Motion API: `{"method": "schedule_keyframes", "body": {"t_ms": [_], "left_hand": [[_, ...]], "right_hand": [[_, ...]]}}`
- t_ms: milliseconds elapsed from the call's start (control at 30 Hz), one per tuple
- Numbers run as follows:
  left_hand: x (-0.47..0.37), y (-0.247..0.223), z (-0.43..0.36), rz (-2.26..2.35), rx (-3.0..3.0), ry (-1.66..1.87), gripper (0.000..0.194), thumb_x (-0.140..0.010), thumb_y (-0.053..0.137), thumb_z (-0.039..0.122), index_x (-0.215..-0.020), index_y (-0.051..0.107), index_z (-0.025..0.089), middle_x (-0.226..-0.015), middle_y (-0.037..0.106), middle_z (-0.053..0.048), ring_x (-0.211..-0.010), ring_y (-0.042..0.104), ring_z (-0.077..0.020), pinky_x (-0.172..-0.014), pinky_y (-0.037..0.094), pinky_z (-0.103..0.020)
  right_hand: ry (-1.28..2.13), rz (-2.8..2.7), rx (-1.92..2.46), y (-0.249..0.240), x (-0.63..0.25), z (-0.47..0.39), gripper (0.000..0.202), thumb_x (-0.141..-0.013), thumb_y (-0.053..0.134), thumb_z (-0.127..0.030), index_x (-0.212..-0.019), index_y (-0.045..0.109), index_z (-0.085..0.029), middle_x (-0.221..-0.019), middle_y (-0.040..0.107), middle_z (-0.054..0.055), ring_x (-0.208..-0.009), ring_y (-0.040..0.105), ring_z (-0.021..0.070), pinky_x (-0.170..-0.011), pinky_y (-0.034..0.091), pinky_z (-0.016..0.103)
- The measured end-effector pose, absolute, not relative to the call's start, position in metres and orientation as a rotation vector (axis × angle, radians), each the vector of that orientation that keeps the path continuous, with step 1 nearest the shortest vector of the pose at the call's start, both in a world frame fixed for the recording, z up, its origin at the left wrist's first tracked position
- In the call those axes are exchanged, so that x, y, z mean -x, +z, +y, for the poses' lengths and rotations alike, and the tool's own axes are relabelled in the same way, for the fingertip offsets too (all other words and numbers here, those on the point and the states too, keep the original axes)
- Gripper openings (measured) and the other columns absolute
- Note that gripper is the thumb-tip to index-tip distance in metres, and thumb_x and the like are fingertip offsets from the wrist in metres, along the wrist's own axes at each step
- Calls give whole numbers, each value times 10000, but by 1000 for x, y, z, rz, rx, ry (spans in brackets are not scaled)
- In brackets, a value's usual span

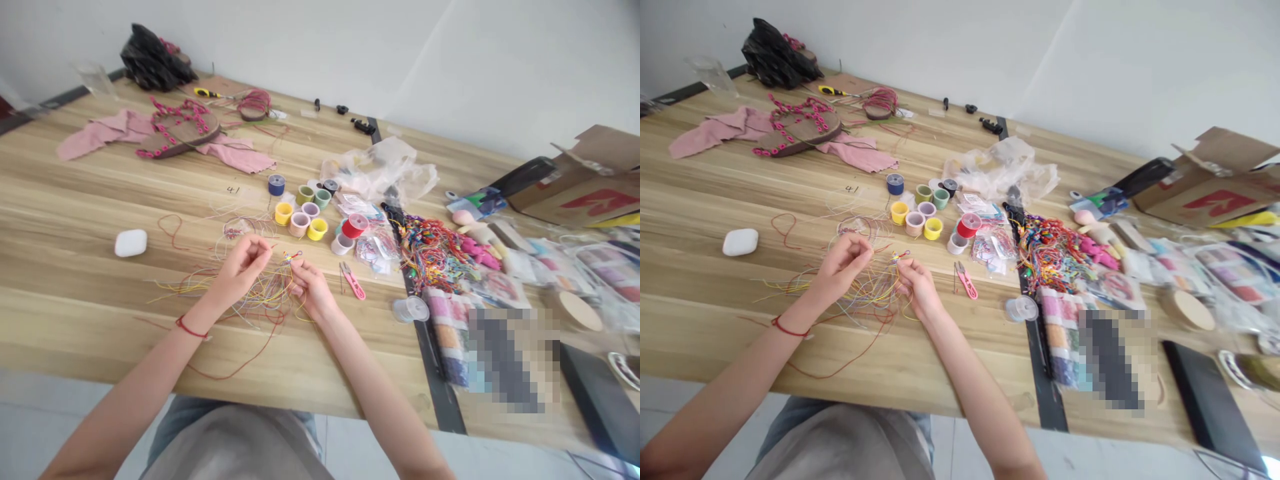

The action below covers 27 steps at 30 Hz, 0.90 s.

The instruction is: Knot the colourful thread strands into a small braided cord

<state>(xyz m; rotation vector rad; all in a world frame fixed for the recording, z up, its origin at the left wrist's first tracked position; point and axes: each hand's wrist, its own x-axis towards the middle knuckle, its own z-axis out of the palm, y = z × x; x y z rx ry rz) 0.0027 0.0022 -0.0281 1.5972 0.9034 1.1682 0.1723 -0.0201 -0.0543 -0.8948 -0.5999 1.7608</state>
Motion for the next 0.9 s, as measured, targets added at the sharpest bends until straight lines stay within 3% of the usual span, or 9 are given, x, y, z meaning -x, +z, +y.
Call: {"method": "schedule_keyframes", "body": {"t_ms": [100,167,300,467,533,600,733,800,900], "left_hand": [[0,-30,4,1197,-2106,1159,99,-899,597,300,-911,631,208,-807,571,-28,-766,501,-179,-752,409,-340],[3,-32,6,1339,-2342,1146,161,-852,652,330,-754,649,202,-851,583,-56,-870,482,-229,-873,376,-419],[6,-30,10,1382,-2210,1216,404,-826,676,378,-526,494,178,-866,599,-62,-935,469,-250,-948,339,-460],[8,-20,9,796,-1487,1103,406,-941,512,465,-639,514,194,-713,543,-20,-732,521,-180,-776,453,-364],[7,-18,7,672,-1375,1076,426,-948,505,478,-631,465,196,-601,421,22,-575,437,-137,-637,440,-310],[5,-19,5,735,-1506,1068,392,-937,545,434,-639,467,193,-594,397,34,-542,391,-120,-567,387,-274],[0,-25,5,961,-2074,1007,99,-875,640,293,-857,654,197,-861,651,-32,-803,552,-181,-774,426,-323],[-1,-30,6,980,-2285,981,103,-866,650,262,-946,694,216,-962,703,-47,-899,563,-216,-873,403,-368],[-1,-36,8,1018,-2419,1018,89,-867,663,263,-922,731,249,-913,725,-35,-840,530,-218,-860,378,-374]], "right_hand": [[1751,-595,900,-54,-173,-20,265,-698,766,-326,-666,541,-191,-511,204,-106,-447,188,60,-432,197,203],[1739,-594,913,-53,-173,-20,273,-701,766,-330,-665,533,-192,-510,200,-108,-445,180,57,-436,201,202],[1724,-594,926,-53,-173,-20,280,-696,772,-333,-673,534,-188,-507,204,-110,-443,178,53,-437,193,202],[1716,-593,930,-55,-173,-20,273,-694,776,-337,-696,546,-189,-505,200,-113,-441,176,55,-436,197,207],[1705,-598,928,-55,-173,-20,279,-689,780,-334,-695,541,-191,-501,206,-113,-443,178,56,-438,198,210],[1698,-611,920,-55,-172,-20,287,-686,781,-340,-687,536,-191,-496,215,-112,-445,191,57,-442,191,212],[1678,-632,912,-54,-172,-21,302,-686,778,-360,-683,529,-188,-491,237,-111,-442,213,54,-449,164,217],[1667,-635,914,-53,-172,-21,307,-681,780,-358,-687,526,-186,-494,246,-111,-441,219,53,-449,158,222],[1662,-636,918,-52,-171,-21,324,-682,785,-360,-679,510,-189,-486,241,-116,-436,211,50,-454,156,228]]}}
